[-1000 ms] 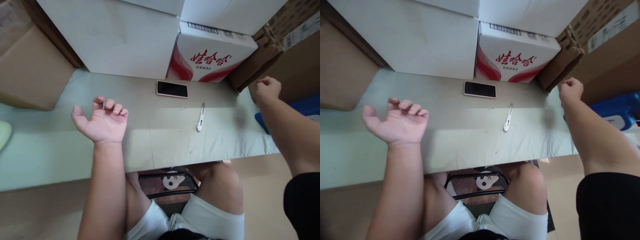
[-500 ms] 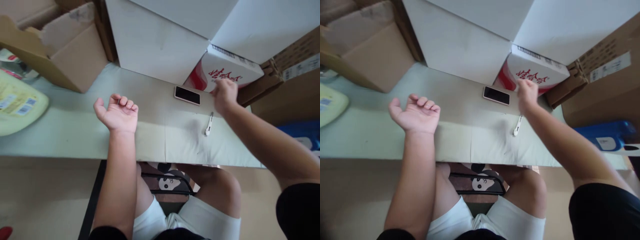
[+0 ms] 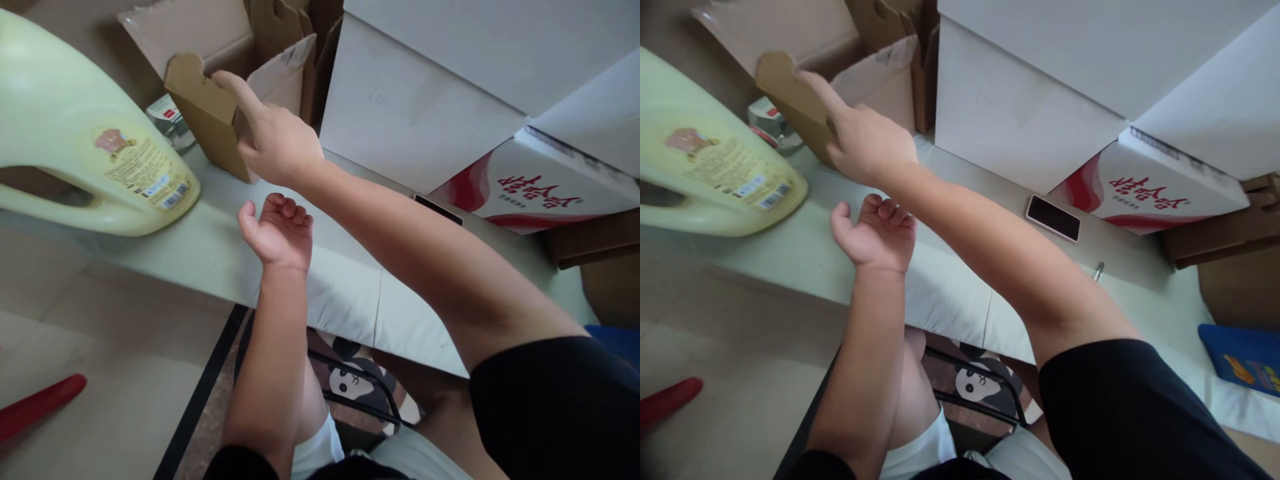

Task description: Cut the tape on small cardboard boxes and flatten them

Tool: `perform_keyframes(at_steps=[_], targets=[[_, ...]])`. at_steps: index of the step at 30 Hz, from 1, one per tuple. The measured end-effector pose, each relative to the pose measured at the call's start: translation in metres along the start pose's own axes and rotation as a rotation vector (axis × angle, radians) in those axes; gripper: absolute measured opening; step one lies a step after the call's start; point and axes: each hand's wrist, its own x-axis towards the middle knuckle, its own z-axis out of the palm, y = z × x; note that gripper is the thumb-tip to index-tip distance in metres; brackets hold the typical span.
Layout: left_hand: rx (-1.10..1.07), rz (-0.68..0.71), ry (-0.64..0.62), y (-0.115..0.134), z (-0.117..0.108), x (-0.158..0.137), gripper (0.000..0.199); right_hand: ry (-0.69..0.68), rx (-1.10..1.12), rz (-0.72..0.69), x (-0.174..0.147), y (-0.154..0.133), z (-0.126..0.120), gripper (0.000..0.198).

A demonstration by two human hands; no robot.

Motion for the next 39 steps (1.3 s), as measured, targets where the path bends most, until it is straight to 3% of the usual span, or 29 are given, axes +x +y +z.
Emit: perform_keyframes(at_steps=[3, 5, 7, 9, 11, 13, 15, 19, 21, 24, 27, 29, 31, 34, 39], targets=[[0.02, -0.002, 0.01, -0.002, 0.002, 0.0, 0.053, 0.053, -0.074, 0.086, 0.005, 0.006, 0.009, 0.044], [0.065, 0.044, 0.087, -0.003, 0.006, -0.001, 0.05, 0.1, -0.021, 0.091, -0.001, 0.02, 0.014, 0.036], [0.129, 0.247, 0.275, -0.002, 0.011, -0.003, 0.042, 0.157, 0.04, 0.075, -0.014, 0.038, 0.016, 0.039], [0.193, 0.576, 0.476, 0.004, 0.015, -0.006, 0.03, 0.217, 0.087, 0.068, -0.032, 0.057, 0.014, 0.042], [0.231, 0.856, 0.546, 0.012, 0.017, -0.01, 0.022, 0.275, 0.15, 0.068, -0.053, 0.075, 0.008, 0.043], [0.257, 0.95, 0.522, 0.019, 0.017, -0.012, 0.018, 0.342, 0.228, 0.064, -0.078, 0.09, 0.0, 0.042], [0.315, 0.909, 0.491, 0.021, 0.015, -0.011, 0.017, 0.425, 0.285, 0.058, -0.11, 0.103, -0.009, 0.041], [0.37, 0.773, 0.287, 0.0, 0.013, -0.005, 0.018, 0.655, 0.301, 0.065, -0.202, 0.126, -0.03, 0.041], [0.373, 0.688, 0.092, -0.022, 0.014, -0.003, 0.024, 0.773, 0.274, 0.133, -0.256, 0.136, -0.038, 0.041], [0.469, 0.446, -0.296, -0.059, 0.017, -0.01, 0.033, 0.982, 0.234, 0.285, -0.326, 0.149, -0.045, 0.036], [0.561, 0.243, -0.656, -0.091, 0.021, -0.029, 0.048, 1.11, 0.329, 0.343, -0.365, 0.157, -0.044, 0.04], [0.64, 0.235, -0.797, -0.108, 0.024, -0.042, 0.056, 1.104, 0.476, 0.377, -0.375, 0.163, -0.037, 0.052], [0.732, 0.318, -0.859, -0.12, 0.028, -0.048, 0.061, 1.071, 0.634, 0.426, -0.377, 0.17, -0.029, 0.055], [0.803, 0.469, -0.848, -0.135, 0.032, -0.047, 0.06, 1.041, 0.828, 0.439, -0.379, 0.181, -0.016, 0.041], [0.86, 0.534, -0.802, -0.146, 0.032, -0.041, 0.032, 0.923, 0.898, 0.241, -0.388, 0.19, -0.007, 0.025]])
